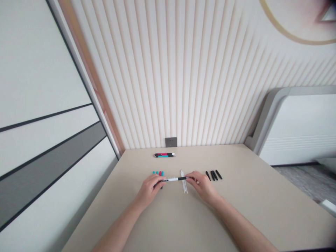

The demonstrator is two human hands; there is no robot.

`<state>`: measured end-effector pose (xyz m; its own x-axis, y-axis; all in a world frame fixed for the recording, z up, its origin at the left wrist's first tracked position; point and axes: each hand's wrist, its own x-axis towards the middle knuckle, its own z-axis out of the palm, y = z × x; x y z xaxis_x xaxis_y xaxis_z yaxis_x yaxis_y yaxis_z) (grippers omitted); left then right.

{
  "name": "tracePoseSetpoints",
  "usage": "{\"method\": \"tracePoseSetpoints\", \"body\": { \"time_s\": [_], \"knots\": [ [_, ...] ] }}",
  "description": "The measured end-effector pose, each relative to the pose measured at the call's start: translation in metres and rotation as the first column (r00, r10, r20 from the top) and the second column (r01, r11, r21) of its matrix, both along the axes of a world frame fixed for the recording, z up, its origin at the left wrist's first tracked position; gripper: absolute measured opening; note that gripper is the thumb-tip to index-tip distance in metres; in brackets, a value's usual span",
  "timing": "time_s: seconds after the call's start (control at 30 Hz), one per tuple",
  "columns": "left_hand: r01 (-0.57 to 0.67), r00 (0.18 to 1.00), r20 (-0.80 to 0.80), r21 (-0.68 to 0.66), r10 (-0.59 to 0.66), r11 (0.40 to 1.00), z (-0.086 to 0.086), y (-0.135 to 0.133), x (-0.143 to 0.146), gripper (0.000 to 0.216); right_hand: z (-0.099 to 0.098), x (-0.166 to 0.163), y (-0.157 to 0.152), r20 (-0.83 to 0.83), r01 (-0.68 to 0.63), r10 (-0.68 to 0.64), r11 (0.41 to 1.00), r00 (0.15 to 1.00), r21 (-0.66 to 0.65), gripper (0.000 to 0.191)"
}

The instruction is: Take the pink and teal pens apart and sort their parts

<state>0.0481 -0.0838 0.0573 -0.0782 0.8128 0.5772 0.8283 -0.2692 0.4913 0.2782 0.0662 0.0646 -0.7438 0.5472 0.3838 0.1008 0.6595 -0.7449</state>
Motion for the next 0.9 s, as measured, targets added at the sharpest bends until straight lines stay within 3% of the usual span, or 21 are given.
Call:
{"method": "tracePoseSetpoints", "body": {
  "time_s": [0.23, 0.4, 0.57, 0.77, 0.9],
  "knots": [
    [-0.040, 0.999, -0.014, 0.020, 0.040, 0.999, 0.0032, 0.0002, -0.0006, 0.019, -0.0039, -0.0027, 0.0006, -0.008, 0.082, -0.083, 0.994, 0.996, -0.074, 0.031],
    [-0.061, 0.998, -0.005, 0.013, 0.061, 0.998, 0.0058, -0.0005, 0.0009, 0.018, -0.0054, -0.0028, -0.0004, -0.045, 0.042, -0.049, 0.988, 0.998, -0.147, 0.033],
    [-0.049, 0.999, -0.016, 0.009, 0.049, 0.999, 0.0063, -0.0011, -0.0002, 0.020, -0.0042, -0.0048, -0.0019, -0.130, 0.016, -0.031, 0.993, 0.991, -0.116, 0.027],
    [-0.055, 0.998, -0.023, 0.017, 0.056, 0.998, 0.0065, -0.0016, -0.0015, 0.020, -0.0074, -0.0044, -0.0023, -0.001, 0.047, -0.048, 0.980, 0.999, -0.195, 0.036],
    [-0.061, 0.998, -0.035, 0.004, 0.061, 0.998, 0.0064, -0.0015, -0.0011, 0.021, -0.0069, -0.0036, -0.0023, -0.037, 0.057, -0.065, 0.980, 0.997, -0.191, 0.024]
  ]
}}
